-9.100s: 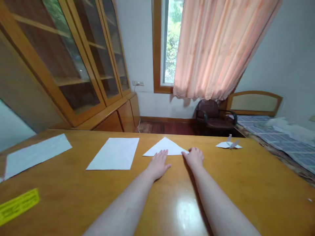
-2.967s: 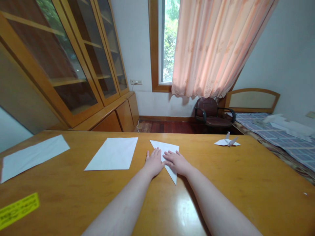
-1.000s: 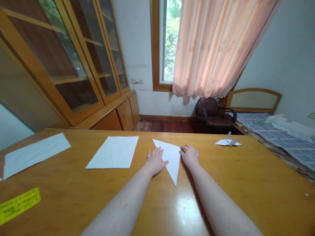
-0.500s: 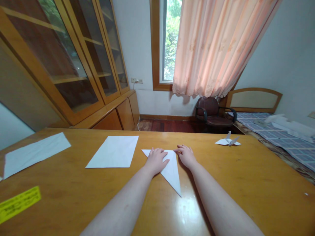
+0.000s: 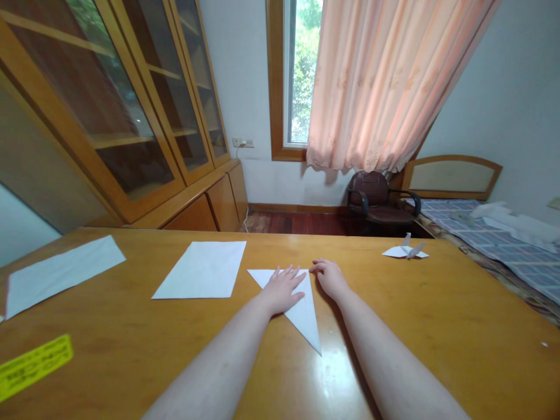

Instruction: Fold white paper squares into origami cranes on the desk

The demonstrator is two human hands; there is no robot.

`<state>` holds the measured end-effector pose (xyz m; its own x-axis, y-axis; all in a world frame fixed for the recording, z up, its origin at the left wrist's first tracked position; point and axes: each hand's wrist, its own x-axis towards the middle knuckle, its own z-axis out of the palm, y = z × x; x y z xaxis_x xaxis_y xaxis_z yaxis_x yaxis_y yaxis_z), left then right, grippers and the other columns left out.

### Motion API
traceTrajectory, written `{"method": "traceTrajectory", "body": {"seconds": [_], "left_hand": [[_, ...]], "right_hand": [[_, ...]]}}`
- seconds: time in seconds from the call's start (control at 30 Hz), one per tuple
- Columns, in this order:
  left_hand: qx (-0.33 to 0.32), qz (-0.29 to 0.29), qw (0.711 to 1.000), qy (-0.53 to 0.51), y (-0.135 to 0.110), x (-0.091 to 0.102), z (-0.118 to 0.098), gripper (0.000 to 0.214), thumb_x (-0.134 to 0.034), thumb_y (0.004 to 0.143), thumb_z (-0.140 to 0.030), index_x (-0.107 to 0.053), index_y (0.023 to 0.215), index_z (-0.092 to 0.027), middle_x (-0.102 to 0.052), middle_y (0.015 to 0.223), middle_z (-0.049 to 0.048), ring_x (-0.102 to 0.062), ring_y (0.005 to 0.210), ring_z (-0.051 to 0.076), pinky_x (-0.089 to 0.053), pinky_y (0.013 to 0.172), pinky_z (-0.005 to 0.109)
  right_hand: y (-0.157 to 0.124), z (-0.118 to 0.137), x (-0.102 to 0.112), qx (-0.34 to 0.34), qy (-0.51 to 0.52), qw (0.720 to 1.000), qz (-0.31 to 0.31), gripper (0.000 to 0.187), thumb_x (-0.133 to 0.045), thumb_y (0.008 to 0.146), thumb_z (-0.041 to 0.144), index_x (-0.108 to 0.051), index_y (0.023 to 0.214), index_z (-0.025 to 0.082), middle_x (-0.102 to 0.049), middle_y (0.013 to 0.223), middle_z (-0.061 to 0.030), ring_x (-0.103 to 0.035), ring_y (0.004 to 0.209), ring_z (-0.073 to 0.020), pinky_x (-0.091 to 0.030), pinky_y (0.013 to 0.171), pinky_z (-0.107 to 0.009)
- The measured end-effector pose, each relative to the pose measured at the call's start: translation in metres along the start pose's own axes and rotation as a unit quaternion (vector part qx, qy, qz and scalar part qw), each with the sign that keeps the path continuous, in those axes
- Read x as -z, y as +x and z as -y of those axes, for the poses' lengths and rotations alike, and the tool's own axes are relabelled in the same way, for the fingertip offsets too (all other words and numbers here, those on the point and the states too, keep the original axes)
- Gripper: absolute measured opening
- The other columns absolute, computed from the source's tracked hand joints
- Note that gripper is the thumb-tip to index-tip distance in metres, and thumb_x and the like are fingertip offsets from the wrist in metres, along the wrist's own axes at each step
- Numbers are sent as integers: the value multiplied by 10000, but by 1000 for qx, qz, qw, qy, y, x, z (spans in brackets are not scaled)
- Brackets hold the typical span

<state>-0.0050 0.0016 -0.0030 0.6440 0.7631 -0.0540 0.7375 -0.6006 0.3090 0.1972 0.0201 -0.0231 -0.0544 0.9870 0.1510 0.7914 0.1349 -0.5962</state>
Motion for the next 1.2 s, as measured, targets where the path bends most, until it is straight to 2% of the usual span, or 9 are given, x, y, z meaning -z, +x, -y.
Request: {"method": "traceTrajectory", "body": {"seconds": [0.17,0.33,0.5,0.73,0.9,1.2], "left_hand": [[25,-30,999,1,-1,2,-1,636,-494,817,-490,-335,1399,-290,-269,1504,70,-218,1377,284,-147,1107,488],[28,-63,998,15,-3,8,-4,624,-523,782,-532,-426,1344,-279,-400,1428,75,-355,1281,294,-262,1050,457],[38,-93,995,1,-3,13,-8,562,-561,769,-489,-490,1279,-263,-538,1278,76,-452,1156,280,-332,988,423],[78,-125,988,-46,3,7,0,416,-549,810,-366,-569,1194,-207,-597,1155,87,-512,1081,248,-381,958,359],[122,-145,974,-122,9,0,9,385,-550,798,-247,-586,1172,-166,-629,1128,84,-562,1032,212,-412,924,310],[118,-170,964,-169,9,4,10,222,-506,829,-292,-690,882,-180,-695,895,58,-613,845,203,-444,759,302]], "right_hand": [[-1,5,4,3,-10,1000,14,255,-495,820,212,-718,893,312,-614,1214,-8,-474,1206,-209,-170,1075,-497],[-3,12,9,10,-15,1000,13,210,-511,835,287,-710,902,296,-622,1197,-19,-472,1199,-213,-173,1066,-501],[-7,16,10,26,-24,999,22,246,-655,732,408,-700,931,270,-613,1207,-49,-442,1214,-251,-156,1065,-517],[-7,20,9,66,-3,996,59,241,-671,724,334,-702,952,266,-611,1204,-54,-486,1174,-224,-165,1077,-466],[-7,19,8,73,-1,996,57,243,-673,724,335,-705,954,263,-618,1193,-59,-499,1159,-224,-184,1070,-458],[-7,21,10,63,23,996,52,146,-631,765,352,-721,838,262,-635,1166,-51,-508,1147,-219,-179,1068,-469]]}}
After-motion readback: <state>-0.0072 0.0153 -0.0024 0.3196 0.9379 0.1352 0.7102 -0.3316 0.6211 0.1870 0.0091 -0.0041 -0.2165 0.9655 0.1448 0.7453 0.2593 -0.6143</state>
